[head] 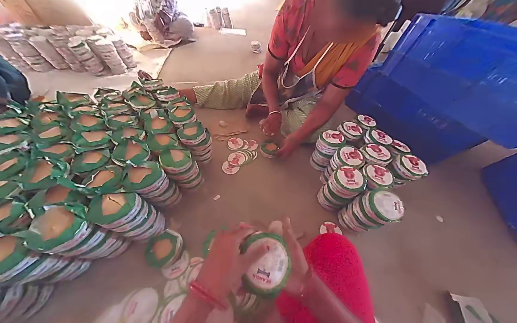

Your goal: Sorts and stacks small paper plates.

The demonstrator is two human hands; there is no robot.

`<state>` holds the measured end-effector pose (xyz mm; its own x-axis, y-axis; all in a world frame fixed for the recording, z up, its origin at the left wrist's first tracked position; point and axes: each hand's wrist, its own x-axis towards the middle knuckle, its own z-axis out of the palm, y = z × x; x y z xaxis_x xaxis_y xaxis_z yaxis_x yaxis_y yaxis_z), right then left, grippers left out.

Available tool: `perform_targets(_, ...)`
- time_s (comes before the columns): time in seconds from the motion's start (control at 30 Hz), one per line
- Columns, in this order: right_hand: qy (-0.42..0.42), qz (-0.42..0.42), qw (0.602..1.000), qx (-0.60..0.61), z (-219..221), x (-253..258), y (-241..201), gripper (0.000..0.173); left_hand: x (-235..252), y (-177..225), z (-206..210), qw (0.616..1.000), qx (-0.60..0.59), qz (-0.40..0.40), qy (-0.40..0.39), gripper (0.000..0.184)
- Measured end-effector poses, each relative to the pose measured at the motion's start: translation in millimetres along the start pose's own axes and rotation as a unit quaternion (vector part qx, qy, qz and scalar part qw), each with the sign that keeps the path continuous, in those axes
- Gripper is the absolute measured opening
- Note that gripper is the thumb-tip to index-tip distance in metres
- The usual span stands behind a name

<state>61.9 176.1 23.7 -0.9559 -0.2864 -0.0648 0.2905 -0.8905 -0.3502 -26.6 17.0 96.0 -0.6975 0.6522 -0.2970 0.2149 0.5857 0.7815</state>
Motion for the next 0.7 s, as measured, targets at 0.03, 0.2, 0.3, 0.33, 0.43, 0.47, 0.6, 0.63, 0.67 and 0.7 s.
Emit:
perform_targets(0.03, 0.02, -0.006, 1.0, 0.012, 0.2, 2.1, 1.7, 0.083, 5.4, -2.2, -7.2, 1.0, 0.017, -0.002, -0.011, 0.062)
perform_targets(0.2, 0.067, -0.008, 0.997, 0.025, 0.2, 15.4, -0.6, 0.067, 25.6, -19.7, -6.7, 0.998, -0.033, 0.001, 0.054, 0.063)
perform_targets(0.3, 0.055, 0.001, 0.998, -0.018, -8.1, 20.5, -3.1, 0.082, 31.9, -29.4, -3.2, 0.994, -0.074, -0.016, 0.079, 0.073)
perform_targets(0.33, 0.061, -0.001, 0.998, -0.033, -8.8, 20.9, -3.8, 0.085, 33.1, -33.2, -2.3, 0.993, -0.086, -0.019, 0.083, 0.076)
perform_targets(0.43, 0.078, -0.022, 0.995, -0.064, -10.9, 18.7, -2.9, 0.061, 35.4, -46.0, 3.3, 0.987, -0.119, 0.005, 0.107, 0.077)
perform_targets(0.47, 0.078, -0.024, 0.994, -0.069, -10.8, 18.4, -2.4, 0.052, 35.8, -48.9, 4.5, 0.985, -0.126, 0.018, 0.114, 0.077)
perform_targets(0.6, 0.084, -0.016, 0.994, -0.066, -10.2, 18.4, 1.0, 0.04, 36.5, -55.0, 8.2, 0.981, -0.146, 0.053, 0.117, 0.072)
perform_targets(0.63, 0.085, -0.014, 0.995, -0.054, -10.7, 18.5, 2.1, 0.039, 37.2, -56.2, 8.8, 0.979, -0.163, 0.055, 0.109, 0.073)
perform_targets(0.67, 0.084, -0.014, 0.995, -0.046, -11.3, 18.6, 3.3, 0.039, 38.2, -57.1, 8.5, 0.977, -0.183, 0.057, 0.096, 0.075)
perform_targets(0.7, 0.081, -0.015, 0.996, -0.043, -12.2, 18.2, 4.5, 0.039, 39.3, -57.8, 7.8, 0.974, -0.202, 0.059, 0.083, 0.076)
